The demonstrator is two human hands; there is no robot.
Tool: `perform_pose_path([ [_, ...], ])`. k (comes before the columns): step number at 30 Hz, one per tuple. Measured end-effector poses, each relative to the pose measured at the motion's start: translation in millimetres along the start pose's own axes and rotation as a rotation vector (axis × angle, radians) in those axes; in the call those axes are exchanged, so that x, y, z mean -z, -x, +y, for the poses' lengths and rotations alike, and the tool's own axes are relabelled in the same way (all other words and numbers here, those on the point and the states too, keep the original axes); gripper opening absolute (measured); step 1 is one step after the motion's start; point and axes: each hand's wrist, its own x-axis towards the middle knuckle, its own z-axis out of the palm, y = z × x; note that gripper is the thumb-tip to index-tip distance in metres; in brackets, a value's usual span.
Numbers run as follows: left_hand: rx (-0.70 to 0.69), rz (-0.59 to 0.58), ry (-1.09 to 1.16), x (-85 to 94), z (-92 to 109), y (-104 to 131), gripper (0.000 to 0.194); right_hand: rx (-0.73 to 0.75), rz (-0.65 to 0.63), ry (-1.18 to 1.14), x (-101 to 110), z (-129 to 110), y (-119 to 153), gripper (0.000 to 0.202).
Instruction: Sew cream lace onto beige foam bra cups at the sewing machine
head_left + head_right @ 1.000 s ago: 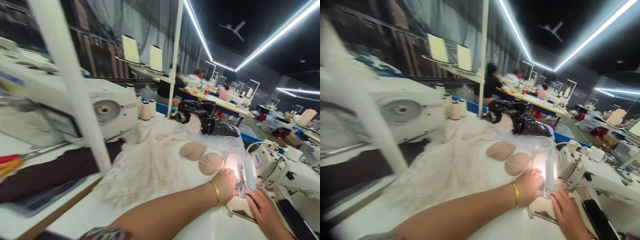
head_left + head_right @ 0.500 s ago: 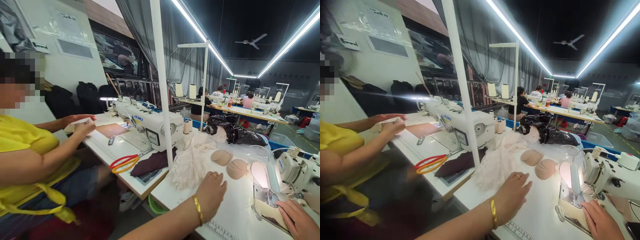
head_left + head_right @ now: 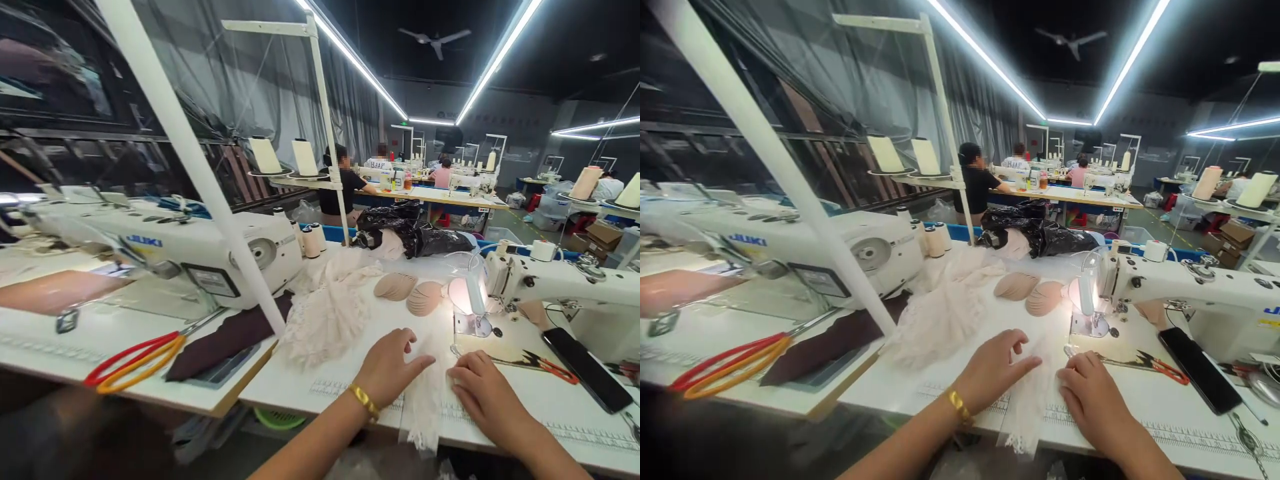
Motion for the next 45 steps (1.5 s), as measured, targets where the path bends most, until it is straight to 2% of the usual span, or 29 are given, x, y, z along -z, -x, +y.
perform_pose_path([
  [2,-0.045,-0.036,0.006,-7.7,6.7,-13.5,0.014,-0.035,0.054,-0.064,-3.5,-0.5,3.9,0.025],
  [3,-0.072,-0.048,0.016,-10.7,10.5,-16.6,0.011,-0.061,0.077,-0.112,-3.9,0.6,5.5,0.025],
  [6,-0.159,-0.088,0.126,-11.5,23.7,-14.1,0.014,-0.219,0.152,-0.330,0.0,3.5,7.2,0.028],
  [9,-0.182,-0.269,0.569,-3.0,36.1,-3.7,0.027,-0.369,0.171,-0.741,5.8,-0.2,2.4,0.052],
  [11,-0.118,-0.368,0.894,2.5,40.9,1.7,0.038,-0.367,0.121,-1.061,7.7,-6.5,-3.5,0.062],
  [14,0.021,-0.327,1.159,5.6,42.0,5.2,0.046,-0.367,0.127,-1.322,8.3,-17.4,-11.6,0.047],
  [17,0.179,-0.298,1.310,2.2,40.1,6.3,0.047,-0.459,0.253,-1.341,9.3,-25.0,-15.7,0.042],
  [20,0.268,-0.359,1.379,-5.6,41.2,6.8,0.051,-0.480,0.267,-1.361,9.7,-27.0,-17.1,0.045],
  [23,0.272,-0.301,1.400,-14.4,46.0,6.9,0.053,-0.487,0.319,-1.349,6.5,-24.3,-17.1,0.043],
  [27,0.236,-0.203,1.437,-25.8,49.0,9.5,0.053,-0.529,0.417,-1.124,0.0,-18.8,-18.0,0.043],
  [29,0.191,-0.178,1.382,-30.0,44.6,10.0,0.052,-0.532,0.460,-1.021,-2.7,-16.8,-20.2,0.043],
  [31,0.092,-0.179,1.162,-28.5,35.0,4.7,0.048,-0.546,0.491,-0.981,-5.3,-14.5,-23.5,0.044],
  [33,-0.043,-0.136,0.739,-17.6,21.0,-10.3,0.038,-0.575,0.481,-0.941,-8.5,-10.7,-27.1,0.045],
  [35,-0.138,0.017,0.253,2.2,4.3,-35.1,0.032,-0.601,0.442,-0.875,-12.6,-5.3,-30.0,0.049],
  [38,-0.070,0.190,0.037,35.1,-21.4,-80.5,0.032,-0.601,0.407,-0.803,-19.6,2.7,-32.0,0.052],
  [40,-0.023,0.234,-0.075,49.4,-35.6,-105.9,0.032,-0.589,0.387,-0.790,-23.4,6.0,-31.8,0.051],
  [42,0.009,0.225,-0.165,55.0,-45.5,-122.3,0.031,-0.584,0.375,-0.776,-25.7,7.4,-31.1,0.050],
  [45,0.027,0.188,-0.255,53.9,-52.1,-131.8,0.031,-0.581,0.374,-0.762,-26.0,8.2,-30.2,0.049],
])
